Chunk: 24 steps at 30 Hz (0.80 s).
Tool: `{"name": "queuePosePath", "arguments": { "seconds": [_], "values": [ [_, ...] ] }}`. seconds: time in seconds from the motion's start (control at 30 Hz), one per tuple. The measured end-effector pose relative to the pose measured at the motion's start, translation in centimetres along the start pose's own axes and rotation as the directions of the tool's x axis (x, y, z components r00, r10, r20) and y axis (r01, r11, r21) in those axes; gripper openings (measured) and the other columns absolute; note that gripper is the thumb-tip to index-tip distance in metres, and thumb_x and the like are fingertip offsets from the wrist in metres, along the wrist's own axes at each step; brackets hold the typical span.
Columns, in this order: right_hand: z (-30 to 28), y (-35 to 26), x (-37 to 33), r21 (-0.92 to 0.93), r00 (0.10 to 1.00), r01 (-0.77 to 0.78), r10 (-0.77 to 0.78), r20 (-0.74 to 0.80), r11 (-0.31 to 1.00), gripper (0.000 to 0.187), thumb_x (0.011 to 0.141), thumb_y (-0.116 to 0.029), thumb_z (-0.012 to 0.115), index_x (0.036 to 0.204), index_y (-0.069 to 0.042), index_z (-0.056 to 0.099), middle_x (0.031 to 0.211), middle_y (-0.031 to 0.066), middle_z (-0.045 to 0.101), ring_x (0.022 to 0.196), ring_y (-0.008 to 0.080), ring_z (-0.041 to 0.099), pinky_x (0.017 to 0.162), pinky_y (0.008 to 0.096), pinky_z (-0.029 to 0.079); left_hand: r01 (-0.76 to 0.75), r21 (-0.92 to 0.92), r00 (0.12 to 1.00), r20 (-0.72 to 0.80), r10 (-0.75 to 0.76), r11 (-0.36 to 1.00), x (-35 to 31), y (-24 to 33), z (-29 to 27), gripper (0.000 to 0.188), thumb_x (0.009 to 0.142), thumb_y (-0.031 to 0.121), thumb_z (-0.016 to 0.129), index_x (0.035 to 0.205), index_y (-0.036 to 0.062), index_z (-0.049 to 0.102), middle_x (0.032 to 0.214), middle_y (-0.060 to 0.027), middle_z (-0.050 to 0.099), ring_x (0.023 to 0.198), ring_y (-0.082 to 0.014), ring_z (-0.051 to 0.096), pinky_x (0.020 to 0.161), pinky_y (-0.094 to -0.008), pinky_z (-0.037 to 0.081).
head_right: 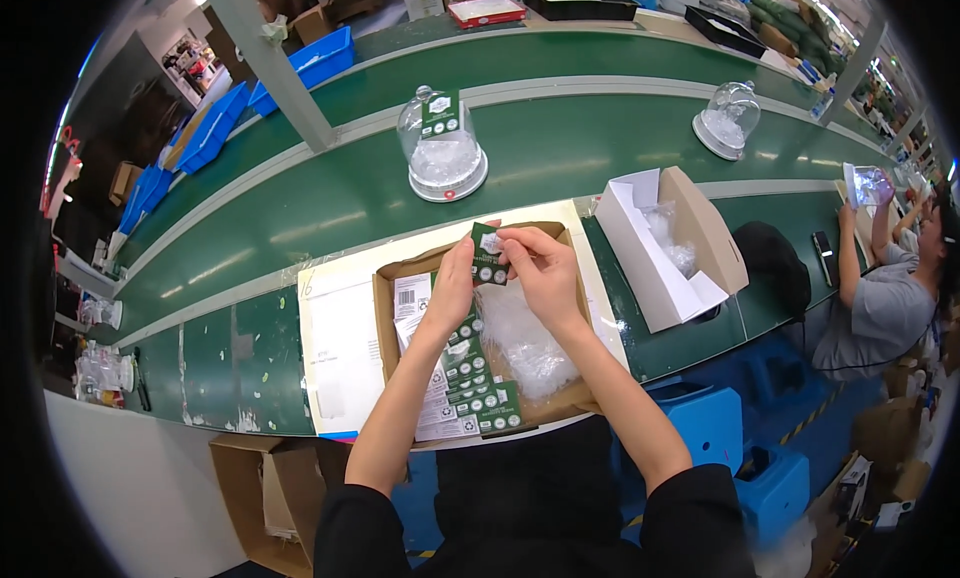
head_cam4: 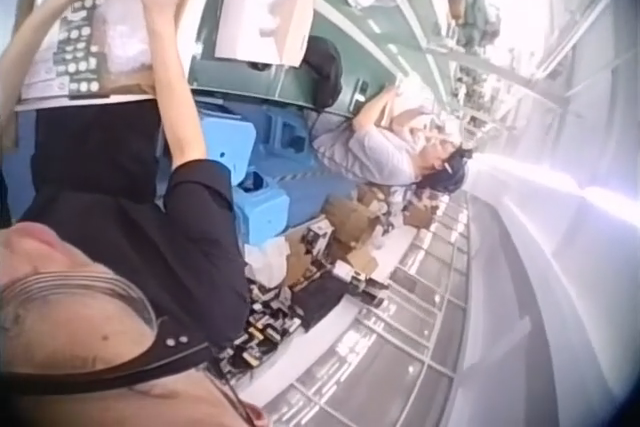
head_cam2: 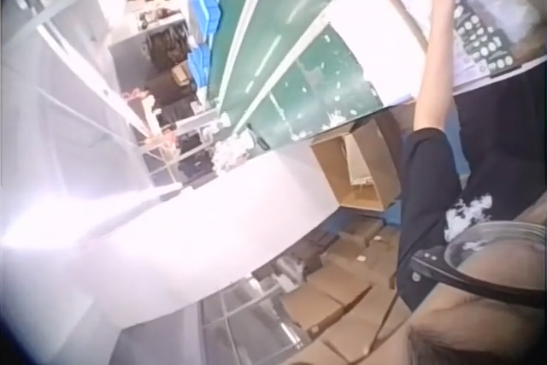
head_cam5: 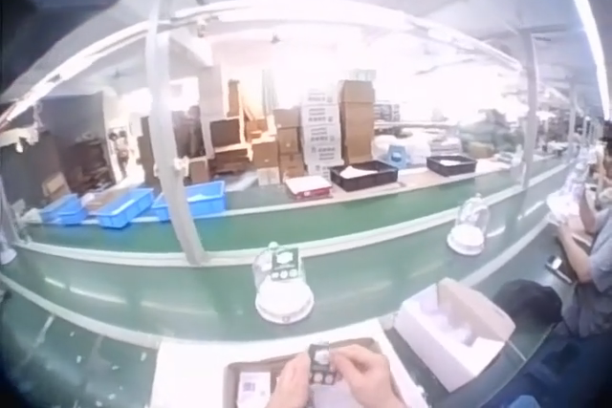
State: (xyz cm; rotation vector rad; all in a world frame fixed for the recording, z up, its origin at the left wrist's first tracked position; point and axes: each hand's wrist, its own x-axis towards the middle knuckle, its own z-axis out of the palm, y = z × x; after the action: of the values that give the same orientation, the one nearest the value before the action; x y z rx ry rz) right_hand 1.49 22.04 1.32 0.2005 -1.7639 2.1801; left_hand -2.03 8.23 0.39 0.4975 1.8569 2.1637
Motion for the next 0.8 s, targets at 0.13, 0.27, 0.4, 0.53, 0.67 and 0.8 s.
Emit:
{"name": "queuePosePath", "arguments": {
  "seconds": [0.13, 0.27, 0.4, 0.53, 0.67, 0.8],
  "values": [
    [0.5, -0.3, -0.1, -0.069, 0.995, -0.008, 0.002, -0.097, 0.998, 0.015, 0.091, -0.002, 0.057, 0.101, 0.003, 0.066, 0.086, 0.0031, 0.061, 0.075, 0.0071, 0.057, 0.061, 0.0190, 0.047, -0.112, 0.188, 0.993, 0.049, 0.105, 0.976, -0.5, 0.7, 0.9, 0.041, 0.101, 0.021, 0.028, 0.128, -0.0012, 0.049, 0.105, -0.0088, 0.061, 0.096, -0.0159, 0.055, 0.089, -0.0283, 0.042],
    [0.3, -0.1, -0.2, -0.136, 0.992, 0.087, -0.098, -0.077, 0.987, 0.016, 0.089, -0.001, 0.059, 0.103, 0.001, 0.067, 0.096, 0.0037, 0.062, 0.079, 0.0077, 0.059, 0.061, 0.0188, 0.049, -0.106, 0.156, 0.991, 0.092, 0.093, 0.982, -0.7, 0.9, 1.5, 0.041, 0.101, 0.020, 0.028, 0.131, -0.0008, 0.047, 0.111, -0.0106, 0.059, 0.100, -0.0165, 0.055, 0.092, -0.0286, 0.041],
    [-0.2, 0.2, -0.4, -0.135, 0.995, 0.049, -0.060, -0.079, 0.990, 0.015, 0.090, -0.001, 0.059, 0.101, 0.001, 0.067, 0.100, 0.0033, 0.061, 0.079, 0.0075, 0.059, 0.062, 0.0183, 0.049, -0.064, 0.101, 0.992, 0.117, 0.052, 0.993, -0.8, 0.9, 1.6, 0.042, 0.101, 0.020, 0.028, 0.133, -0.0015, 0.045, 0.114, -0.0112, 0.058, 0.104, -0.0170, 0.054, 0.095, -0.0280, 0.039],
    [0.0, 0.5, -0.1, -0.144, 0.993, 0.067, -0.080, -0.088, 0.987, 0.014, 0.090, -0.001, 0.058, 0.101, 0.001, 0.067, 0.099, 0.0031, 0.060, 0.078, 0.0072, 0.058, 0.061, 0.0182, 0.049, -0.090, 0.124, 0.989, 0.125, 0.074, 0.988, -1.0, 1.4, 1.6, 0.043, 0.101, 0.021, 0.027, 0.133, -0.0018, 0.044, 0.114, -0.0113, 0.058, 0.103, -0.0173, 0.055, 0.094, -0.0281, 0.040],
    [0.3, -0.7, -0.2, -0.101, 0.987, 0.058, -0.072, -0.144, 0.993, 0.014, 0.088, -0.001, 0.060, 0.099, 0.002, 0.068, 0.096, 0.0034, 0.061, 0.076, 0.0073, 0.057, 0.062, 0.0182, 0.045, -0.048, 0.143, 0.987, 0.160, 0.025, 0.988, -0.9, 1.5, 1.6, 0.044, 0.102, 0.024, 0.027, 0.132, -0.0027, 0.044, 0.114, -0.0117, 0.057, 0.103, -0.0173, 0.055, 0.093, -0.0284, 0.041],
    [0.0, 0.3, -0.3, -0.240, 0.984, 0.111, -0.140, -0.107, 0.964, 0.014, 0.087, 0.000, 0.060, 0.099, 0.002, 0.067, 0.095, 0.0045, 0.061, 0.080, 0.0094, 0.057, 0.067, 0.0207, 0.046, -0.181, 0.284, 0.983, 0.091, 0.161, 0.942, -0.8, 0.5, 1.7, 0.046, 0.102, 0.027, 0.028, 0.135, -0.0024, 0.043, 0.127, -0.0144, 0.053, 0.115, -0.0216, 0.052, 0.099, -0.0308, 0.039]
  ]
}}
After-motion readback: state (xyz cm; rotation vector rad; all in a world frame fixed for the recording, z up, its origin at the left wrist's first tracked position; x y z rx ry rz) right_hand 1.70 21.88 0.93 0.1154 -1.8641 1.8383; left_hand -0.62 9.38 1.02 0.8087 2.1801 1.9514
